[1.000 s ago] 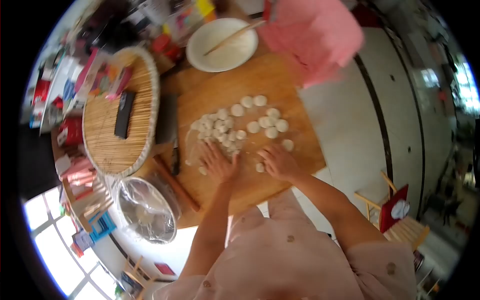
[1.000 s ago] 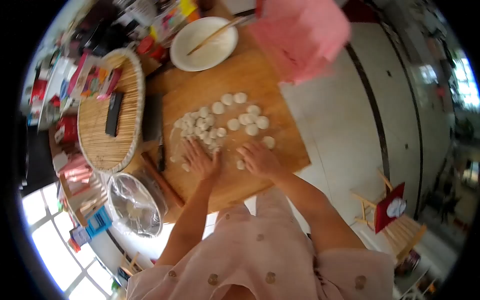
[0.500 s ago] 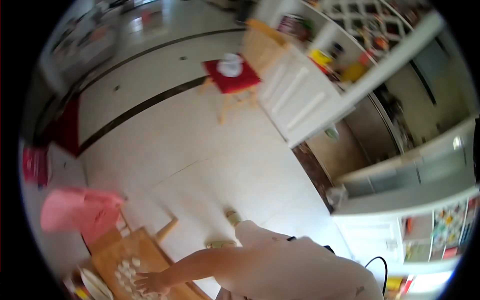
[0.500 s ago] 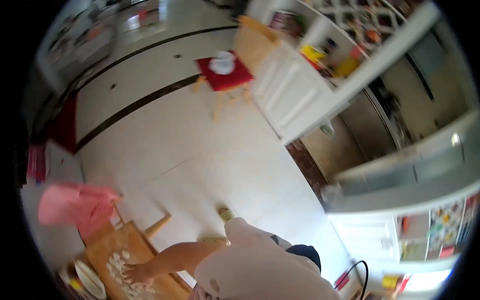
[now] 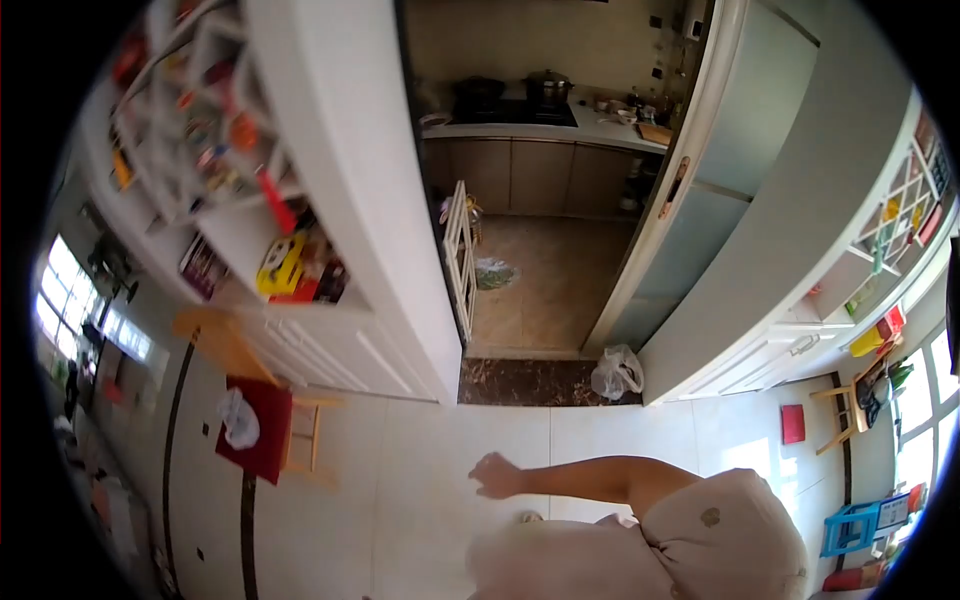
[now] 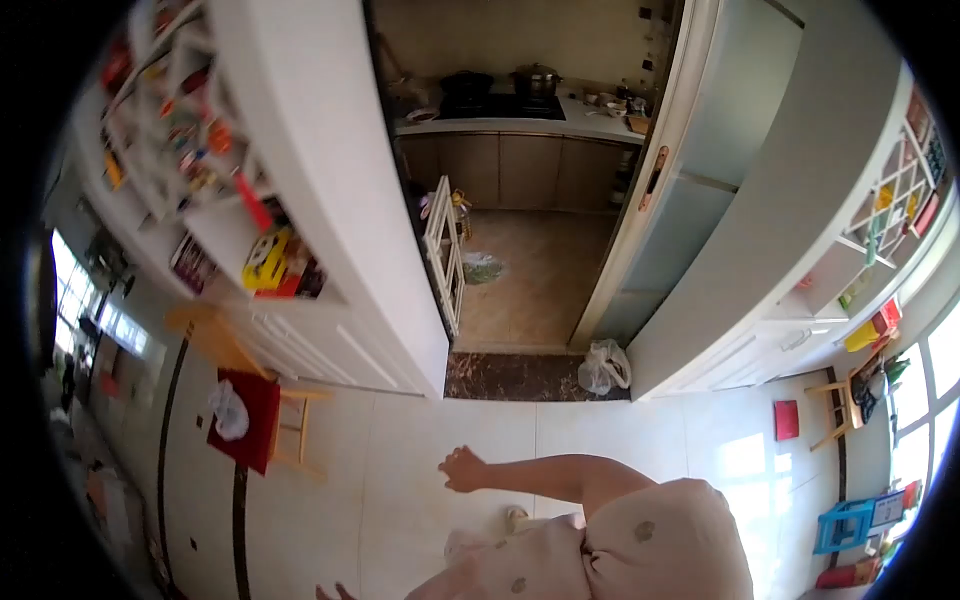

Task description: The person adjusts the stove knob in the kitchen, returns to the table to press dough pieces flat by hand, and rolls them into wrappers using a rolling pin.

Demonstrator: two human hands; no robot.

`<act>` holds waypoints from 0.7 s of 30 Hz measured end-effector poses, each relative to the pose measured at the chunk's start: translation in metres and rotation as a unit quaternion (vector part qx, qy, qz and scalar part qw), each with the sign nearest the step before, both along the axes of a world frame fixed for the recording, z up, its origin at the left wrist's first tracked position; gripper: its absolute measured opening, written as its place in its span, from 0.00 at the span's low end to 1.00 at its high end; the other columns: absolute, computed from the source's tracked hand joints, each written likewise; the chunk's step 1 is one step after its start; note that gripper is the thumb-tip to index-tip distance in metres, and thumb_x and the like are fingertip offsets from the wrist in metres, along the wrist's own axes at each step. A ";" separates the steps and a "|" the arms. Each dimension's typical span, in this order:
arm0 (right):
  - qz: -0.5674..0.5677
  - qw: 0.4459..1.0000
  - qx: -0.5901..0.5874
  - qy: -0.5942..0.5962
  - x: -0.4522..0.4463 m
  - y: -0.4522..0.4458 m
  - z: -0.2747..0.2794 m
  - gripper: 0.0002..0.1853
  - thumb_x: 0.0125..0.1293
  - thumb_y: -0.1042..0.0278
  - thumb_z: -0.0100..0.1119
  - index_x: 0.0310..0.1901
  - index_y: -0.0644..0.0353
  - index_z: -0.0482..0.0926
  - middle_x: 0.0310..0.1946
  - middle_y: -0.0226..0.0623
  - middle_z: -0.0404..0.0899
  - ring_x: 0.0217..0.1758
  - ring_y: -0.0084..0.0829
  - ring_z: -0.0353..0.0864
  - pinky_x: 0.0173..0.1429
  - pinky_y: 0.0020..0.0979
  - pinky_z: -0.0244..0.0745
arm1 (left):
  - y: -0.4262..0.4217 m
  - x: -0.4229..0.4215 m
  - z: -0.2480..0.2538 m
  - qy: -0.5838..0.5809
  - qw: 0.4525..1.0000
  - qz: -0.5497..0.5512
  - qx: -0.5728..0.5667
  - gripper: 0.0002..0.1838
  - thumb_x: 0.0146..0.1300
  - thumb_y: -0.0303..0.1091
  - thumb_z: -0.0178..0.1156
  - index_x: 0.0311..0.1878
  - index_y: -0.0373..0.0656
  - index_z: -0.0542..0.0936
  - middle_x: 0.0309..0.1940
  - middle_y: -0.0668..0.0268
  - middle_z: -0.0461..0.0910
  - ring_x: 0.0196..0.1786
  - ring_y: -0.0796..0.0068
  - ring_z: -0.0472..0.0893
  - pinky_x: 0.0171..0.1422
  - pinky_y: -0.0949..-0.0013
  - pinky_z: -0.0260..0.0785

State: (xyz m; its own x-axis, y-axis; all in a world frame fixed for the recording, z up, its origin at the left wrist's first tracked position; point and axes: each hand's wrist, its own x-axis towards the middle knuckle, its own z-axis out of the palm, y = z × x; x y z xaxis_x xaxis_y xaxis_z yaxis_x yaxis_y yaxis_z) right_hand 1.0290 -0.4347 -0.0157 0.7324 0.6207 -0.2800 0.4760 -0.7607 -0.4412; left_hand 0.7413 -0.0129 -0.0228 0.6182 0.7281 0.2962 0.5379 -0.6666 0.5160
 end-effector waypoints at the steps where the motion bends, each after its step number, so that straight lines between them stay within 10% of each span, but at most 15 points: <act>1: -0.026 1.000 -0.005 -0.004 0.047 -0.028 0.000 0.23 0.62 0.51 0.65 0.55 0.56 0.84 0.47 0.44 0.86 0.57 0.48 0.81 0.63 0.51 0.69 | -0.031 0.079 0.024 0.022 0.997 -0.069 0.023 0.30 0.69 0.43 0.70 0.65 0.31 0.75 0.68 0.46 0.71 0.71 0.48 0.70 0.71 0.50 0.70; 9: -0.188 0.981 -0.043 -0.030 0.409 -0.239 -0.029 0.24 0.60 0.46 0.65 0.54 0.48 0.86 0.47 0.49 0.86 0.56 0.50 0.83 0.61 0.55 0.72 | -0.306 0.572 0.030 -0.022 0.792 -0.529 -0.305 0.17 0.73 0.33 0.63 0.62 0.39 0.80 0.63 0.55 0.80 0.65 0.59 0.79 0.71 0.57 0.70; 14: -0.514 0.855 0.052 0.055 0.521 -0.418 -0.069 0.27 0.62 0.41 0.64 0.57 0.48 0.85 0.49 0.48 0.87 0.55 0.50 0.85 0.64 0.47 0.76 | -0.570 0.881 -0.043 0.079 0.648 -0.607 -0.454 0.22 0.72 0.32 0.62 0.66 0.35 0.76 0.55 0.58 0.84 0.58 0.67 0.83 0.64 0.64 0.75; 17: -0.594 0.793 0.092 0.099 0.540 -0.520 -0.077 0.23 0.63 0.43 0.63 0.48 0.52 0.88 0.43 0.46 0.89 0.51 0.50 0.88 0.55 0.46 0.81 | -0.709 1.011 0.082 0.134 0.560 -0.694 -0.433 0.25 0.71 0.34 0.65 0.68 0.37 0.75 0.56 0.58 0.84 0.59 0.73 0.83 0.63 0.65 0.75; 21: -0.713 0.673 0.162 0.113 0.571 -0.652 -0.155 0.23 0.60 0.41 0.68 0.38 0.55 0.90 0.38 0.42 0.90 0.39 0.45 0.90 0.47 0.40 0.84 | -0.840 1.180 0.039 0.197 0.544 -0.687 -0.439 0.27 0.68 0.42 0.68 0.64 0.36 0.79 0.51 0.57 0.86 0.54 0.72 0.84 0.61 0.66 0.76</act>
State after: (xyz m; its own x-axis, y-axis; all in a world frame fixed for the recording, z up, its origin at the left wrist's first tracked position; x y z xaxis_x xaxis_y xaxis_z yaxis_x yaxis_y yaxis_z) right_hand 1.6001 -1.0865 -0.1705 0.6093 -0.6131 -0.5029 -0.7427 -0.2191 -0.6327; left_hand 1.9216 -0.8528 0.0163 0.6467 -0.7485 -0.1463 0.0279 -0.1685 0.9853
